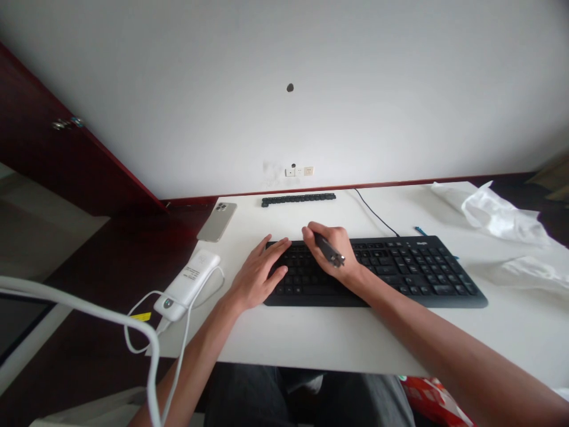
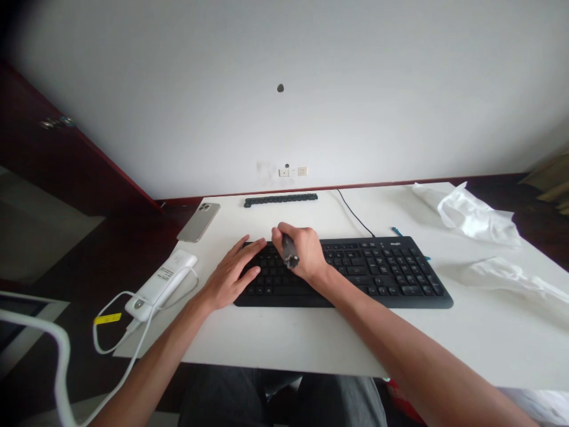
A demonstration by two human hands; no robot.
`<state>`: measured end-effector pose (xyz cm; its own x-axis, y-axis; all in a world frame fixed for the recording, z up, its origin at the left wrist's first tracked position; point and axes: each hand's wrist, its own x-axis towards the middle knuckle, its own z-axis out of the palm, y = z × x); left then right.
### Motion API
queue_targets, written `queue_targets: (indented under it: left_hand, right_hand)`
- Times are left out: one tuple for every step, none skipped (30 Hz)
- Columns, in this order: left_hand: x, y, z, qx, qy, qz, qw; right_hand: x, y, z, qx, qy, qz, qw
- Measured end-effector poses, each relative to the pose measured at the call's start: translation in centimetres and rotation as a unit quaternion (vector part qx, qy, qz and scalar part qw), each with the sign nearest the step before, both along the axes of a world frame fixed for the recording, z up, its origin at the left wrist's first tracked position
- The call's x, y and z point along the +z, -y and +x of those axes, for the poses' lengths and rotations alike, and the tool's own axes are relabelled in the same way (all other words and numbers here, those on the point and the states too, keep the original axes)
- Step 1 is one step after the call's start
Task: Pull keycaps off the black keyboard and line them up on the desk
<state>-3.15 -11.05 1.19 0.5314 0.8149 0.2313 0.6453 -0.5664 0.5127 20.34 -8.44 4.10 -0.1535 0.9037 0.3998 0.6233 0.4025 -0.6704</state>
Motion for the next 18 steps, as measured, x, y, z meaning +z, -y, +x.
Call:
queue_targets:
  left_hand:
    - [0.1, 0.1, 0.0, 0.008, 0.018, 0.0, 1.0]
    - [0.3, 0.2, -0.1, 0.018, 0.041, 0.004, 0.999]
    - [0.5, 0.2, -0.1, 0.028, 0.062, 0.01, 0.998]
    - [0.6, 0.2, -0.1, 0.036, 0.08, 0.017, 0.996]
    - [0.7, 0.1, 0.0, 0.042, 0.093, 0.023, 0.995]
    - [0.8, 0.1, 0.0, 0.046, 0.1, 0.028, 0.994]
    - [0.8, 0.0, 0.0, 0.048, 0.103, 0.03, 0.993]
    - [0.8, 0.0, 0.1, 0.049, 0.107, 0.03, 0.993]
    - [0.7, -0.1, 0.1, 0.049, 0.113, 0.028, 0.992]
    - [0.6, -0.1, 0.1, 0.051, 0.122, 0.025, 0.991]
    - [0.5, -0.2, 0.1, 0.056, 0.134, 0.022, 0.989]
    - [0.4, -0.3, 0.1, 0.064, 0.148, 0.02, 0.987]
    - [0.4, -0.4, 0.1, 0.074, 0.162, 0.018, 0.984]
    - [0.4, -0.7, 0.1, 0.087, 0.174, 0.018, 0.981]
    - [0.5, -1.2, 0.1, 0.102, 0.18, 0.02, 0.978]
    - [0.7, -1.8, 0.2, 0.119, 0.182, 0.021, 0.976]
    - [1.0, -2.7, 0.3, 0.137, 0.177, 0.021, 0.974]
    - [1.4, -3.7, 0.5, 0.161, 0.167, 0.019, 0.972]
  right_hand:
    - [0.1, -0.4, 0.4, -0.019, -0.01, 0.001, 1.0]
    - [0.1, -0.8, 0.8, -0.032, -0.02, 0.0, 0.999]
    - [0.0, -1.1, 1.0, -0.039, -0.031, -0.004, 0.999]
    - [-0.1, -1.3, 1.1, -0.04, -0.041, -0.011, 0.998]
    - [-0.2, -1.4, 1.1, -0.038, -0.05, -0.02, 0.998]
    - [-0.3, -1.5, 1.1, -0.035, -0.058, -0.028, 0.997]
    - [-0.3, -1.6, 1.0, -0.032, -0.064, -0.035, 0.997]
    - [-0.4, -1.6, 0.9, -0.03, -0.07, -0.041, 0.996]
    - [-0.4, -1.6, 0.9, -0.032, -0.075, -0.046, 0.996]
    - [-0.4, -1.6, 0.8, -0.034, -0.08, -0.048, 0.995]
    - [-0.4, -1.6, 0.8, -0.038, -0.086, -0.05, 0.994]
    - [-0.3, -1.6, 0.7, -0.041, -0.091, -0.05, 0.994]
    - [-0.3, -1.7, 0.7, -0.042, -0.096, -0.05, 0.993]
    - [-0.4, -1.7, 0.8, -0.043, -0.1, -0.05, 0.993]
    - [-0.4, -1.7, 0.8, -0.042, -0.104, -0.051, 0.992]
    - [-0.4, -1.8, 0.8, -0.041, -0.108, -0.052, 0.992]
    - [-0.5, -1.8, 0.8, -0.04, -0.11, -0.054, 0.992]
    - [-0.5, -1.8, 0.8, -0.04, -0.111, -0.055, 0.991]
